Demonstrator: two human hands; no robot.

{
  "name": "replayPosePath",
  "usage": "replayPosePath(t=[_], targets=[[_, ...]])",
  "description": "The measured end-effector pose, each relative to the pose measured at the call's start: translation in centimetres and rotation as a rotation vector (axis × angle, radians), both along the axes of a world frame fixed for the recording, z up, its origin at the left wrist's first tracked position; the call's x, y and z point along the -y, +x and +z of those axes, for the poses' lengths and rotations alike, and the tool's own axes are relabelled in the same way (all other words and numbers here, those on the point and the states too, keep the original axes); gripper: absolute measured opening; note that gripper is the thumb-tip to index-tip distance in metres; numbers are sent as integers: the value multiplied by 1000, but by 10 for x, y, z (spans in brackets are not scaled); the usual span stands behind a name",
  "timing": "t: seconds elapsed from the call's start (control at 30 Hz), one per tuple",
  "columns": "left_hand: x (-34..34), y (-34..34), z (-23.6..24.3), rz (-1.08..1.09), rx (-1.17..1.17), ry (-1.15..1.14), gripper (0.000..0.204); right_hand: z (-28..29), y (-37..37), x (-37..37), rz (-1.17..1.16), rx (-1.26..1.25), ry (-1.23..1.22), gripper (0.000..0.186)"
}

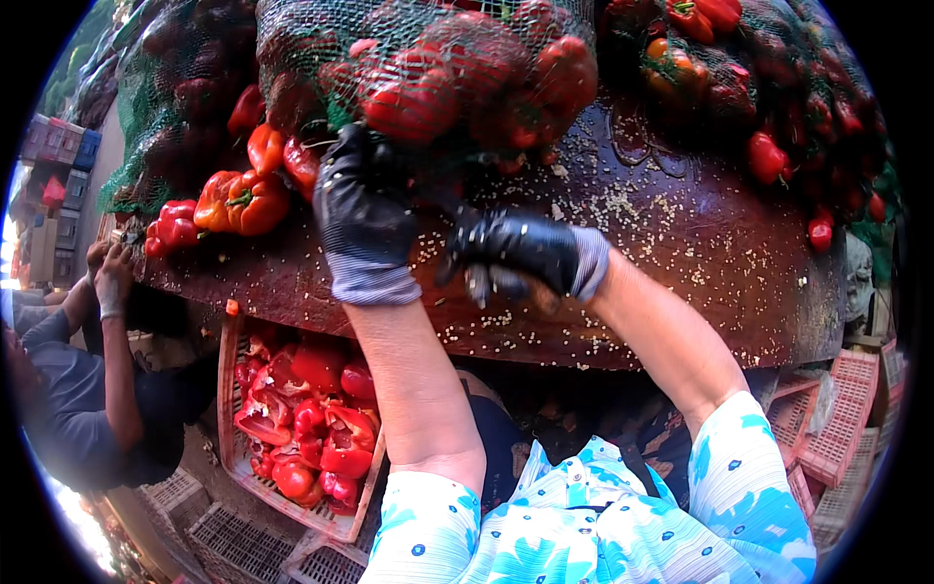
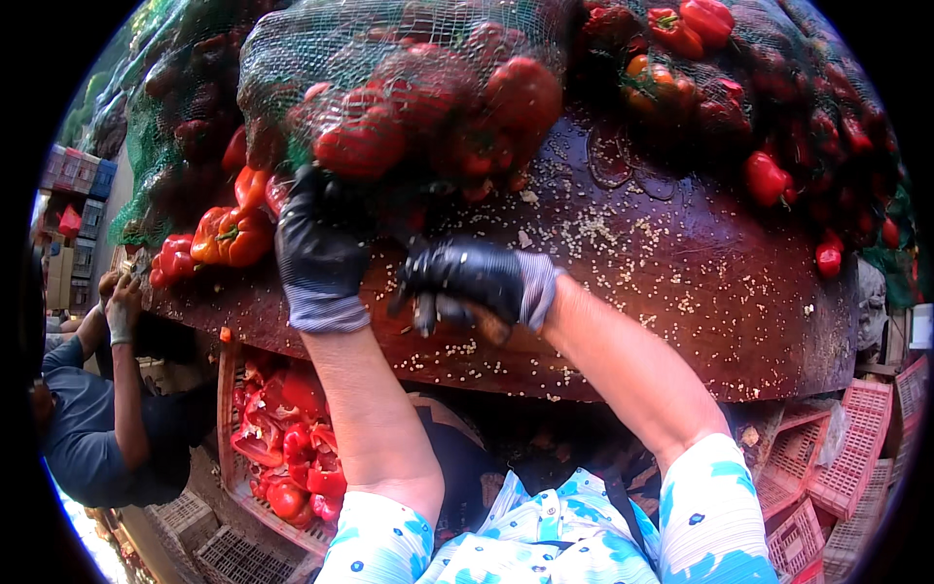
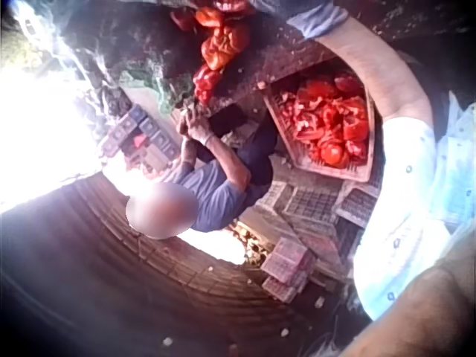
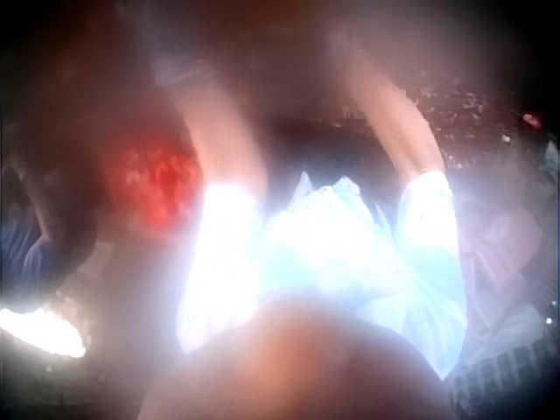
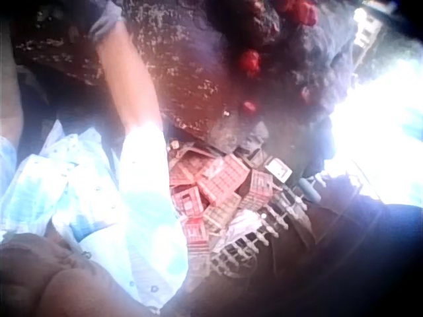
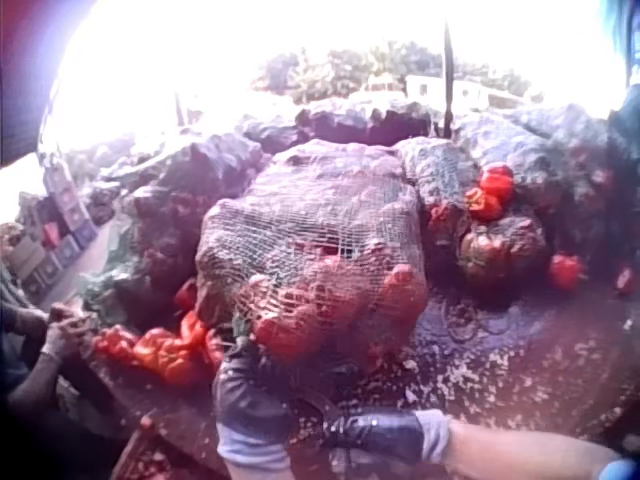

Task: The person removes stems and seeds from red bell peppers using a small curved knife and places the processed pieces into a plastic crate.

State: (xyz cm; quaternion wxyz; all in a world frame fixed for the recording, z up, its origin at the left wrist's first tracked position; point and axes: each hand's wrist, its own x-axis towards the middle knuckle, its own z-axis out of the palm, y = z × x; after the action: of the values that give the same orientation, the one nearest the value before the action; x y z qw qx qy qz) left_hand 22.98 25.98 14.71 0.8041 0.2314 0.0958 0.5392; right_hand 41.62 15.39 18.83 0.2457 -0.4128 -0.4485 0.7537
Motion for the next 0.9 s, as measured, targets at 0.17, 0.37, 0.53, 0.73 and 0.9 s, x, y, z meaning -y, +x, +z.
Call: replayPosePath(t=[0.17,0.37,0.53,0.73,0.9], targets=[[14,10,22,232,-156,-250,21,0,5,22,-161,-20,-79,33],[24,-7,30,781,-1090,649,20,14,-4,40,-215,36,-38,36],[27,24,57,929,-989,731,21,16,1,53,-280,42,-71,36],[33,48,88,393,-61,121,33,7,-17,50,-300,153,-139,29],[34,38,92,365,-271,115,34,7,-31,26,-336,182,37,29]])
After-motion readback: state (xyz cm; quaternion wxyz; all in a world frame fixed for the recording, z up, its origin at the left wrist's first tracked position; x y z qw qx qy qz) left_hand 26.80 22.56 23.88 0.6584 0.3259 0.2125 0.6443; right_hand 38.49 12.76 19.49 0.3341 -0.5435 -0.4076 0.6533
